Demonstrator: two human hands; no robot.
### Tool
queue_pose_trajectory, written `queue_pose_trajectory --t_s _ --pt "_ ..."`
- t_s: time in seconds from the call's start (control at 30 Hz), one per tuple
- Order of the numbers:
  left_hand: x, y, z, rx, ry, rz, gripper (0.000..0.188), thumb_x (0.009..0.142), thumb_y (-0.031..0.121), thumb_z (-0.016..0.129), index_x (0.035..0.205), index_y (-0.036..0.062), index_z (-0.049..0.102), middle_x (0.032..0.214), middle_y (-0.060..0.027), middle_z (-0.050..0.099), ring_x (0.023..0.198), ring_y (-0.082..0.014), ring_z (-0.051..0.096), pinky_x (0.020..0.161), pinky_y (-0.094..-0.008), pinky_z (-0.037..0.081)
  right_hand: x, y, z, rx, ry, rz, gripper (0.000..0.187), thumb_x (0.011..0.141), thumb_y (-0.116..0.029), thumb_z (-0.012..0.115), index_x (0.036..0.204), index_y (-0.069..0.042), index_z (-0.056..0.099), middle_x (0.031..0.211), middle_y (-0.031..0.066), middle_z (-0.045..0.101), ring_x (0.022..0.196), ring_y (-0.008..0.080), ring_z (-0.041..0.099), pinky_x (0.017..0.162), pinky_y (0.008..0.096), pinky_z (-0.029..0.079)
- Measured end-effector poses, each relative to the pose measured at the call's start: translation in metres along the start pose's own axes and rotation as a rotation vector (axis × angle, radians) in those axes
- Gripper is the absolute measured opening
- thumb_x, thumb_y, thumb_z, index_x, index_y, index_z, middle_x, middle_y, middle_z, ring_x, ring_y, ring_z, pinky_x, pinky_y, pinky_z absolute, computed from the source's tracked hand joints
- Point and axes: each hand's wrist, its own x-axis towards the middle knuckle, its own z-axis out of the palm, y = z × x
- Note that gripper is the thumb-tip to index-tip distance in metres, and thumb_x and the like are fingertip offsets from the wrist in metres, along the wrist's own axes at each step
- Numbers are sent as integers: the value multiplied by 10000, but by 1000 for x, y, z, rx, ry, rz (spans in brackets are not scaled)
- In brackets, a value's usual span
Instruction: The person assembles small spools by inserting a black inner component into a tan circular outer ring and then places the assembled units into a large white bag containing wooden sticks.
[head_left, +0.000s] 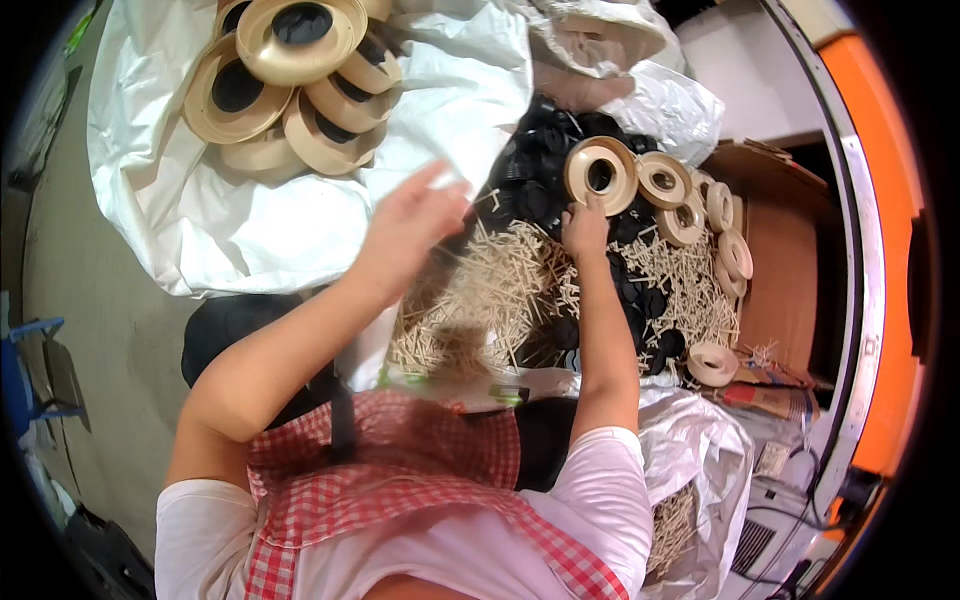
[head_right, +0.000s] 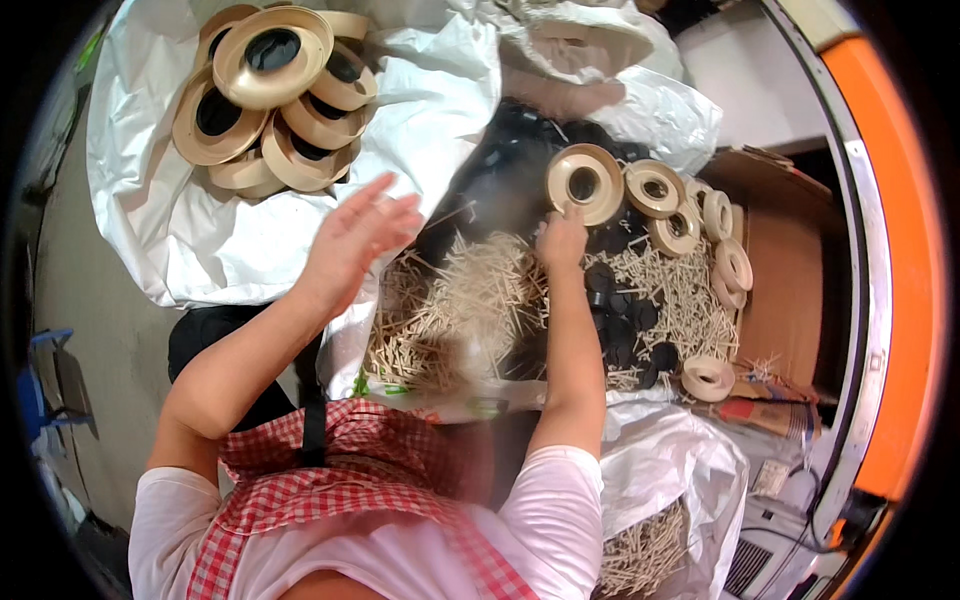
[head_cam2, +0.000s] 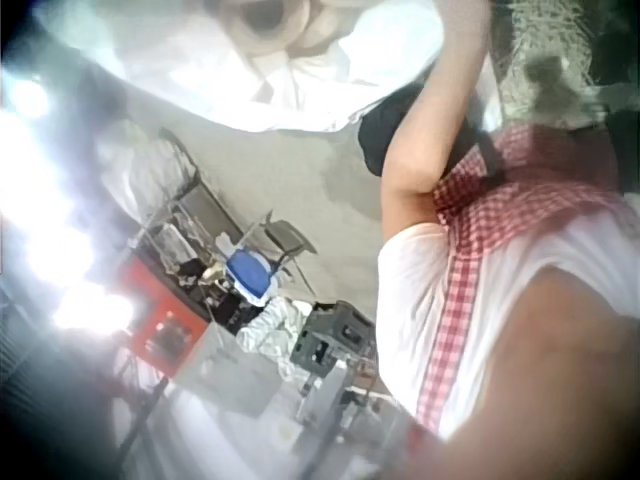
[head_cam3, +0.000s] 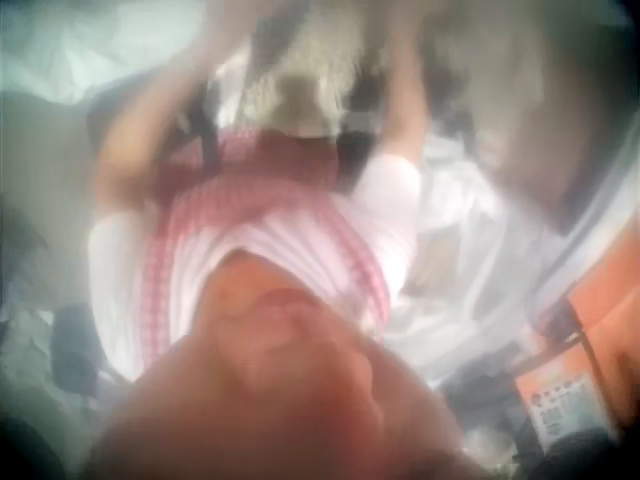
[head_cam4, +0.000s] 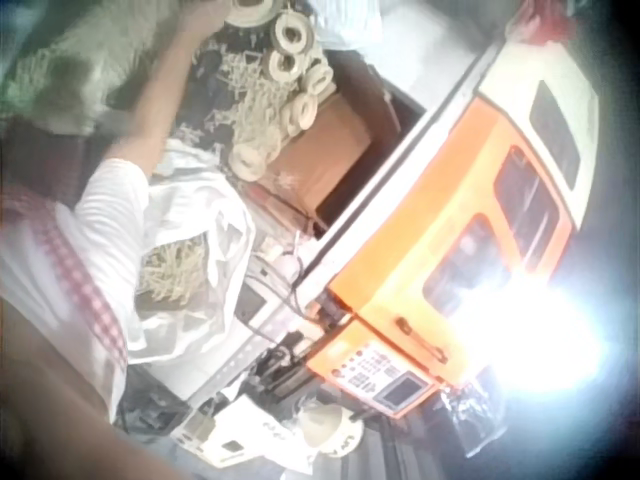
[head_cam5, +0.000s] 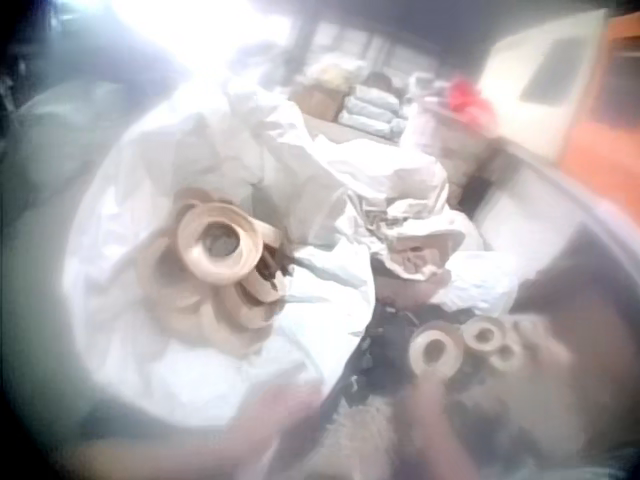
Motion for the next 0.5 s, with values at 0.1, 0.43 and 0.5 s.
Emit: queue_pose_trajectory --t_s 0.1,0.43,0.5 --pt "4 -11 12 172 -241 -96 545 912 239 566 1340 -43 380 1166 -138 593 1000 -160 585 875 -291 468 2 46 27 -212 -199 -11 281 733 -132 654 987 -24 601 1122 176 545 1080 357 500 888 449 431" --pt "-2 -42 39 -305 -230 -222 473 860 180 632 1247 -32 461 1102 -81 596 951 -159 594 838 -292 485 -100 -108 -140 747 194 -435 213 794 -33 668 975 -5 558 889 49 600 772 121 568 691 232 451" --pt "5 -53 35 -163 -208 -177 434 823 136 654 1198 -9 490 1064 -85 600 921 -166 601 794 -292 503 -115 -105 -139 1160 0 26 174 825 -56 640 974 -2 567 916 43 615 800 123 575 713 235 448"
